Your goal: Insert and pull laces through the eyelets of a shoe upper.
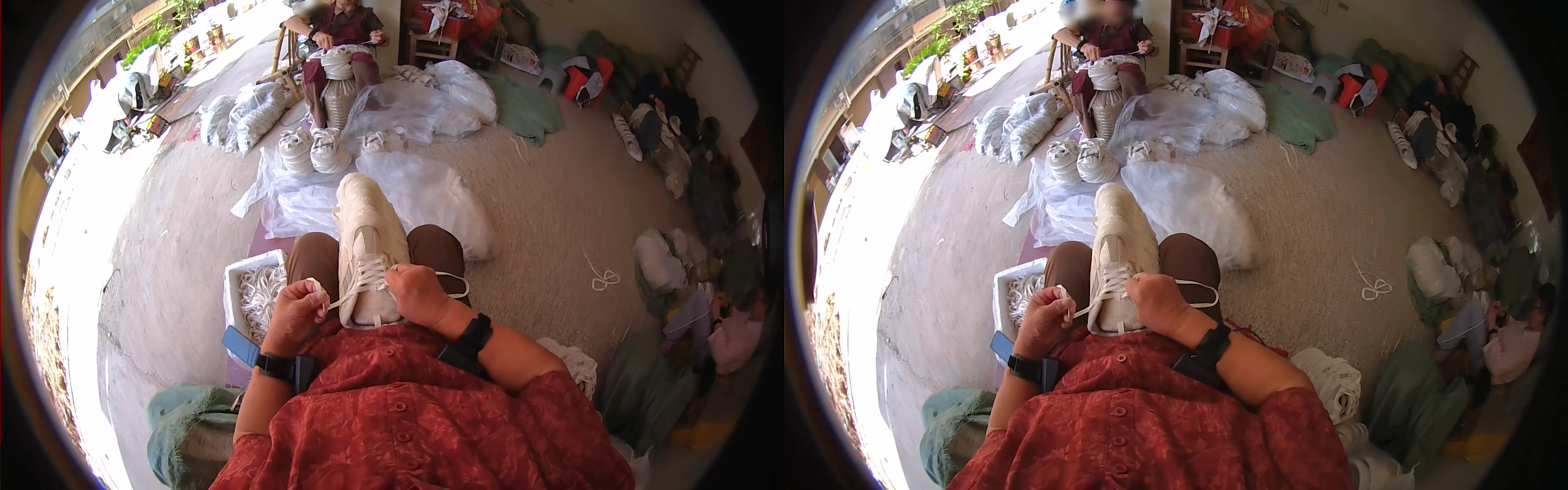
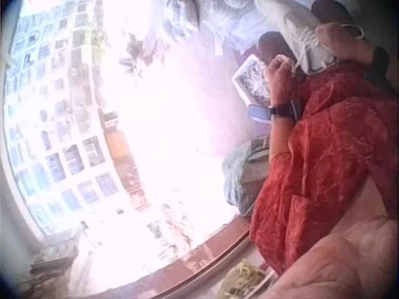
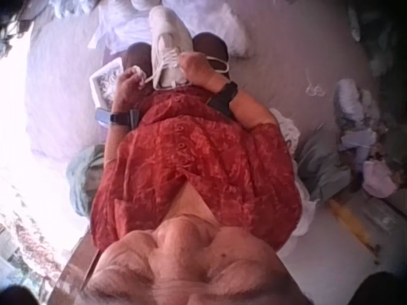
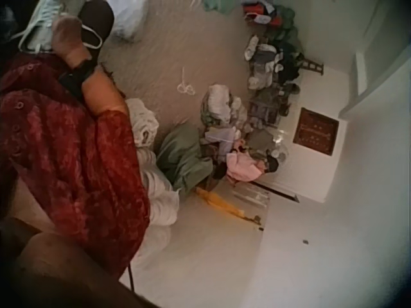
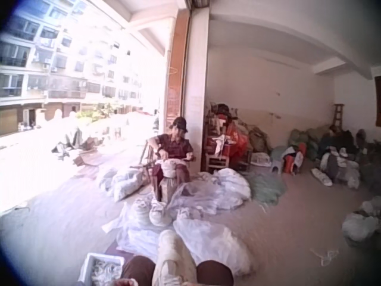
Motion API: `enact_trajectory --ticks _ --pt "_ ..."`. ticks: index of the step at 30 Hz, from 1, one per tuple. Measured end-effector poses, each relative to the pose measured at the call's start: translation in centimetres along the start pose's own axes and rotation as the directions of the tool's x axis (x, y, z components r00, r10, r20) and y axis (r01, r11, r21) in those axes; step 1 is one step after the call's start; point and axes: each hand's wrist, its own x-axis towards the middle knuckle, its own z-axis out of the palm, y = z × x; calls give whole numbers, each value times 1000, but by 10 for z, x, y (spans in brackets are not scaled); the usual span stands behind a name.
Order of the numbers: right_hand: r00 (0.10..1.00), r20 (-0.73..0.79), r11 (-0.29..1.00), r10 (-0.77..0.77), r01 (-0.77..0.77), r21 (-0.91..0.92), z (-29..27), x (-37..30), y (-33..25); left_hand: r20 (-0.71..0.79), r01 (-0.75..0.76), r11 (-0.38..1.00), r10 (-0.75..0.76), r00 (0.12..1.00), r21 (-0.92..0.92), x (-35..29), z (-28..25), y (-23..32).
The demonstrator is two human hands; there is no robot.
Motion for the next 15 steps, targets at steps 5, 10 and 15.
enact_trajectory --ticks 5,10,15 --pt "973 76 974 220 -215 -64 4 6 0 97 187 973 -201 975 137 -1 4 -8" --pt "973 17 971 231 -231 52 -10 -4 -3 -50 218 956 -212 976 198 1 -3 -20" --pt "990 65 991 127 -123 -54 -22 -10 -28 -9 58 998 -58 998 -2 15 4 -19"
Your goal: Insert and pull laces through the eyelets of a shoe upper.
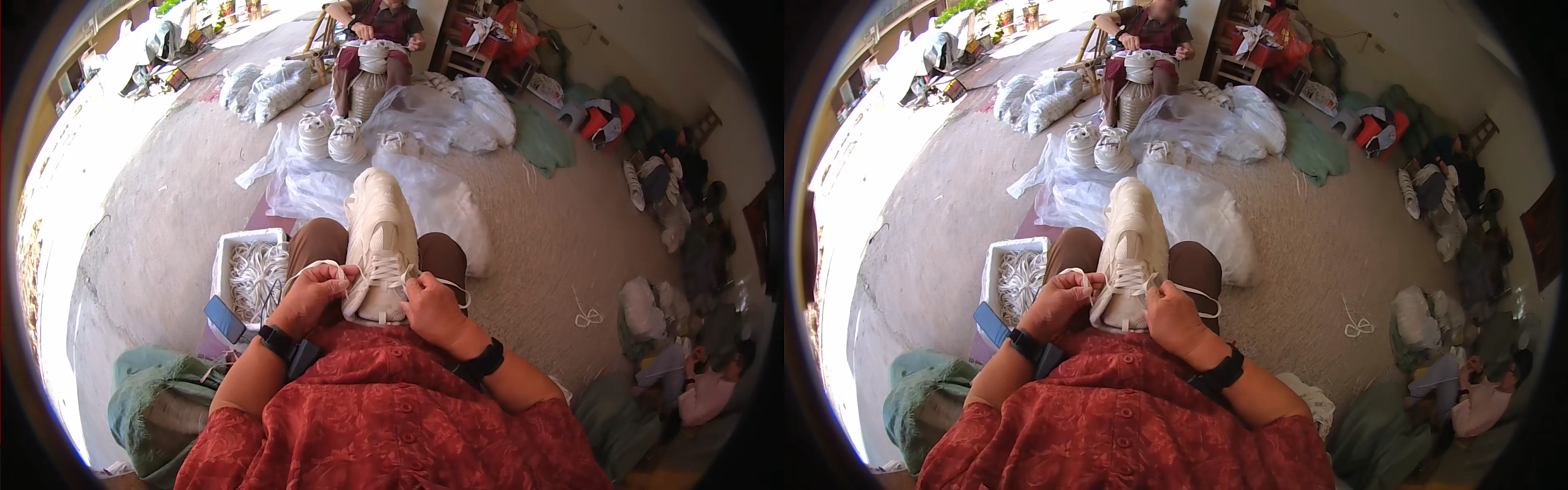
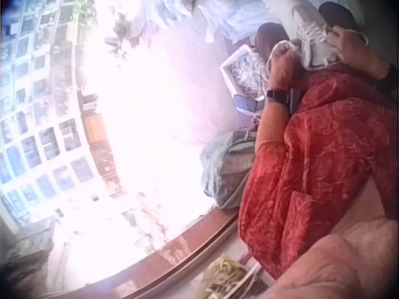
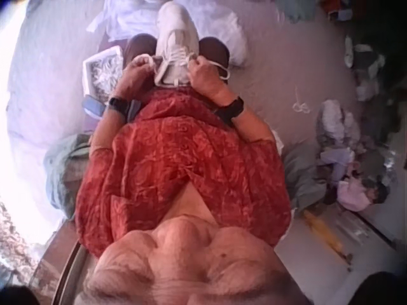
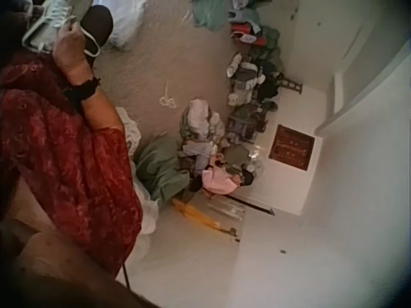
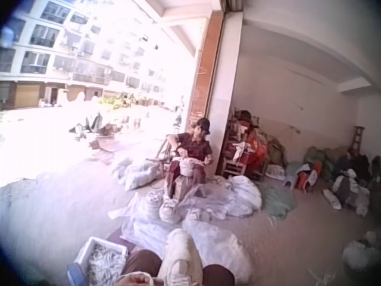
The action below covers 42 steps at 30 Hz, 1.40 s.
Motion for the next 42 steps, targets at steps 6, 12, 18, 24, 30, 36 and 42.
enact_trajectory --ticks 6,12,18,24,30,36,42 --pt "991 35 991 129 -130 29 18 1 27 3 -210 978 210 978 -7 10 6 0" --pt "936 121 912 -330 349 -214 -4 16 8 -17 -189 982 189 982 -10 9 -3 -8" --pt "809 305 844 -503 535 -27 -5 35 -7 -3 -157 978 159 987 134 8 12 -2" --pt "895 159 885 -417 359 297 9 39 -11 8 -197 972 198 980 125 14 12 -7" --pt "952 156 953 -265 234 191 24 34 5 21 -225 871 240 970 436 17 15 -10" --pt "956 143 948 -257 220 230 23 32 6 59 -282 578 374 926 766 12 28 -2" --pt "971 89 948 -222 194 251 28 30 2 366 -453 96 453 813 887 -5 34 10"
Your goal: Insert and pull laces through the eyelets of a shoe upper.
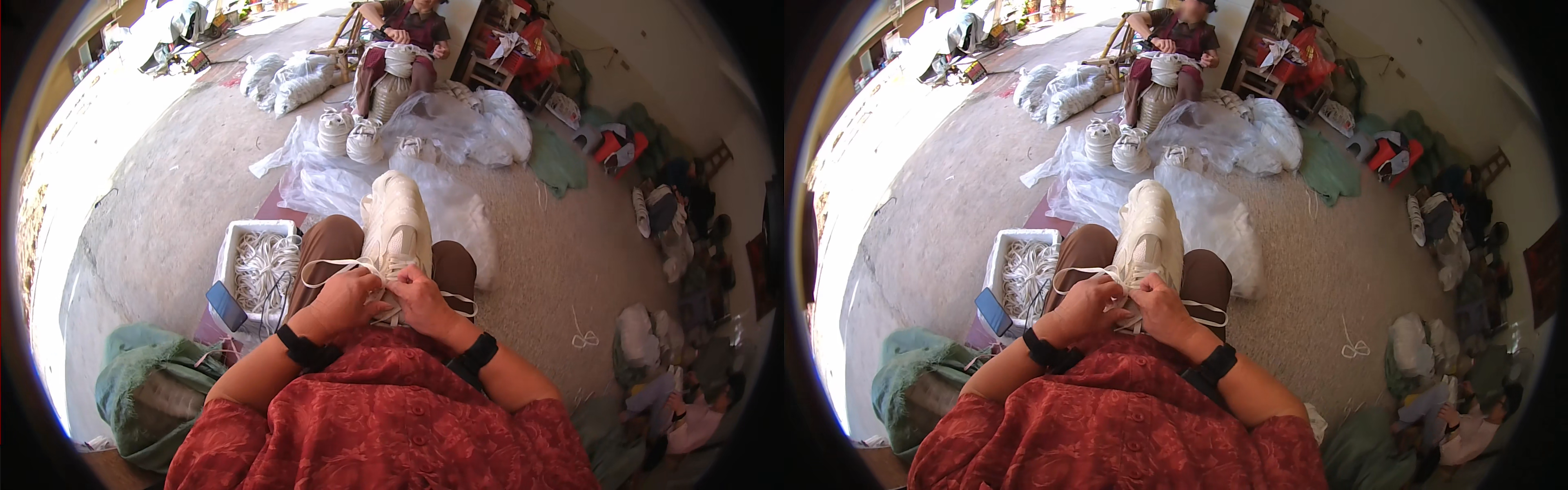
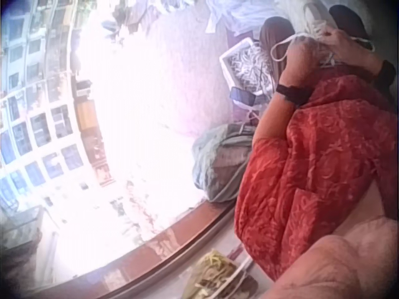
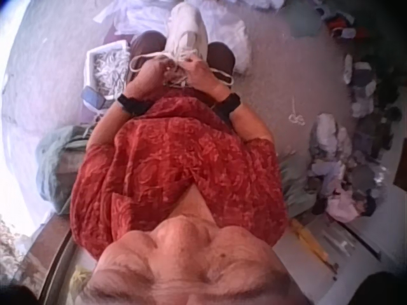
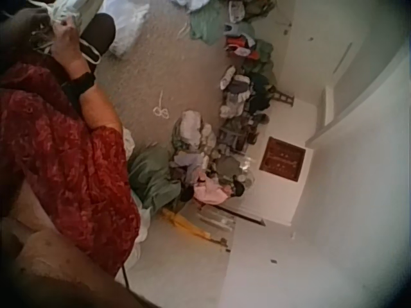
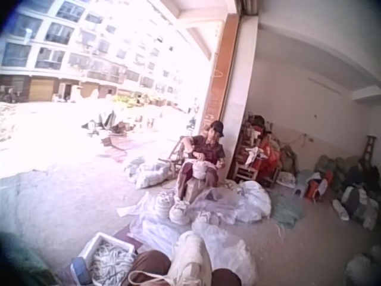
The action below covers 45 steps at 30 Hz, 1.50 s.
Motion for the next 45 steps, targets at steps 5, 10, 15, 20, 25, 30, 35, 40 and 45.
enact_trajectory --ticks 5,10,15,20,25,30,35,40,45 --pt "995 69 954 69 -46 -295 10 8 -6 94 255 967 -255 962 11 3 9 -7" --pt "995 48 986 -84 90 -139 -2 9 -8 202 504 753 -464 863 -423 -1 10 -20" --pt "983 180 657 -35 -113 745 -77 -29 -46 54 321 880 -323 945 -349 3 2 0" --pt "924 374 536 82 -357 765 -91 -57 -36 253 -125 951 52 966 282 40 13 45" --pt "928 270 516 257 -368 774 -90 -69 -19 452 -177 830 -99 887 529 35 15 51" --pt "783 -113 302 612 -99 948 -130 -155 48 208 161 657 -447 870 736 -11 -67 27" --pt "608 -68 301 791 -289 909 -134 -219 87 -6 361 411 -653 757 837 -81 -122 -26" --pt "639 -8 616 769 -739 271 -104 -157 66 53 376 449 -696 716 811 -80 -96 -47" --pt "885 -79 858 460 -420 295 -63 -66 15 -41 375 921 -373 927 104 -18 -50 -22"
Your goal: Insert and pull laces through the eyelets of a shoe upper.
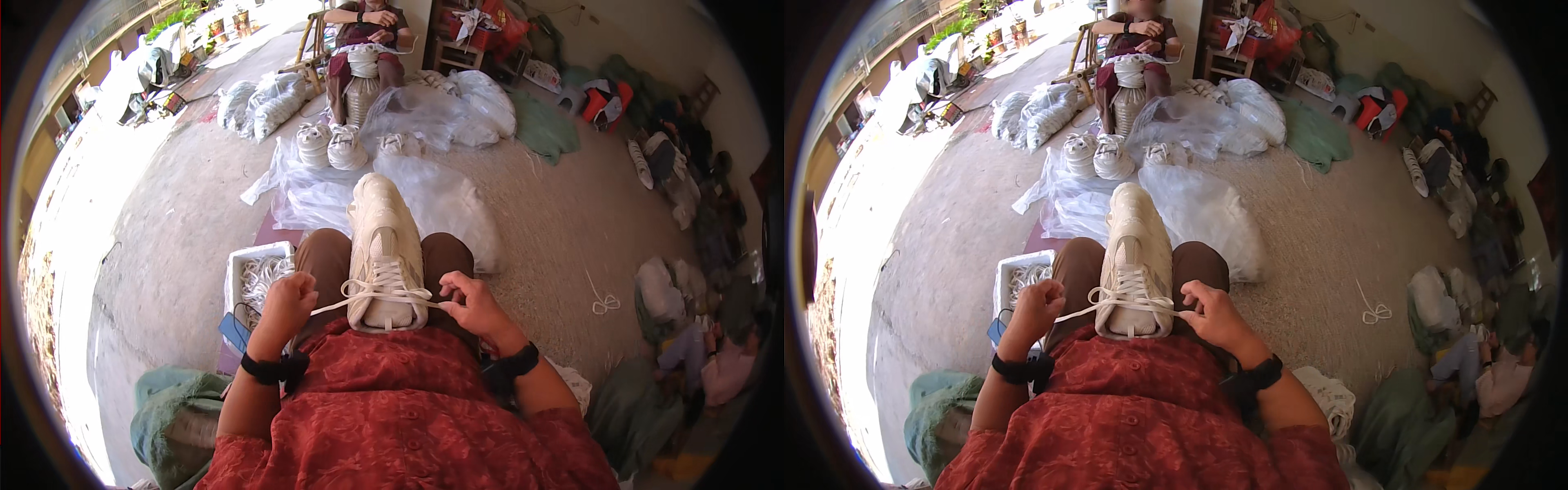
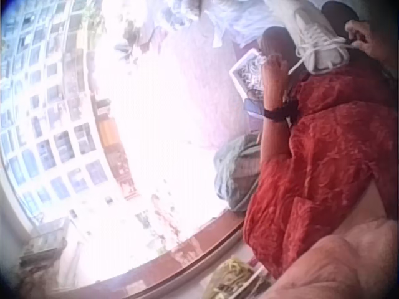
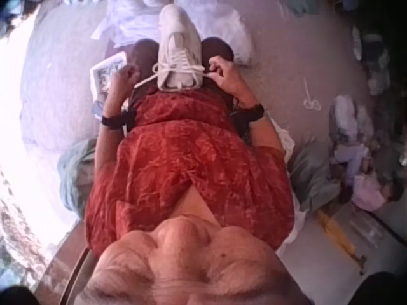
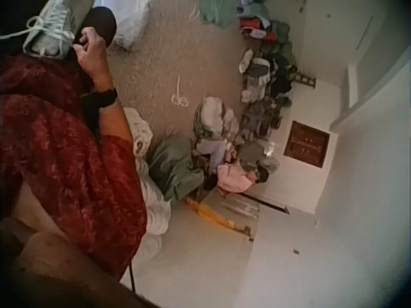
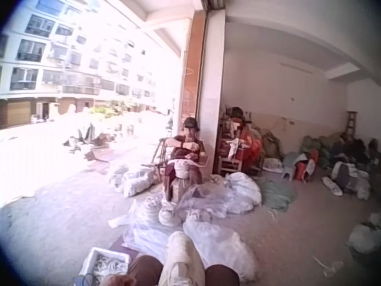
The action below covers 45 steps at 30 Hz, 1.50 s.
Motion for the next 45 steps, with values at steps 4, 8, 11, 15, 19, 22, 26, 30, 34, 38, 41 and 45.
enact_trajectory --ticks 4,8,11,15,19,22,26,30,34,38,41,45 --pt "995 -7 993 -98 97 -62 26 17 -2 143 129 982 -109 984 -138 29 37 5" --pt "975 -153 986 -163 156 -56 30 25 -6 306 338 860 -228 924 -382 30 42 18" --pt "955 -213 977 -208 193 -92 34 30 -9 214 298 760 -211 954 -578 26 47 8" --pt "988 -144 983 -60 83 163 33 36 -5 337 339 570 -113 935 -748 21 31 16" --pt "940 278 740 197 -329 587 27 34 3 366 306 353 118 923 -884 15 26 16" --pt "968 204 856 147 -228 463 25 31 13 489 465 244 45 871 -851 11 31 16" --pt "979 -162 991 -126 133 32 34 17 18 412 388 470 -54 909 -793 5 35 9" --pt "990 98 973 104 -121 196 21 -2 16 344 305 715 -97 934 -629 -5 26 18" --pt "927 -189 786 323 -151 600 -21 -24 -7 -53 116 812 -177 983 -572 -10 -3 5" --pt "774 -588 730 234 260 632 -106 -70 12 -329 -118 564 -288 900 -817 -25 -48 -29" --pt "904 -287 847 316 -133 514 -114 -82 14 -238 -23 714 -203 950 -700 -35 -52 -29" --pt "960 -10 960 280 -281 -16 -115 -87 6 -21 46 954 -55 998 -298 -38 -64 -28"
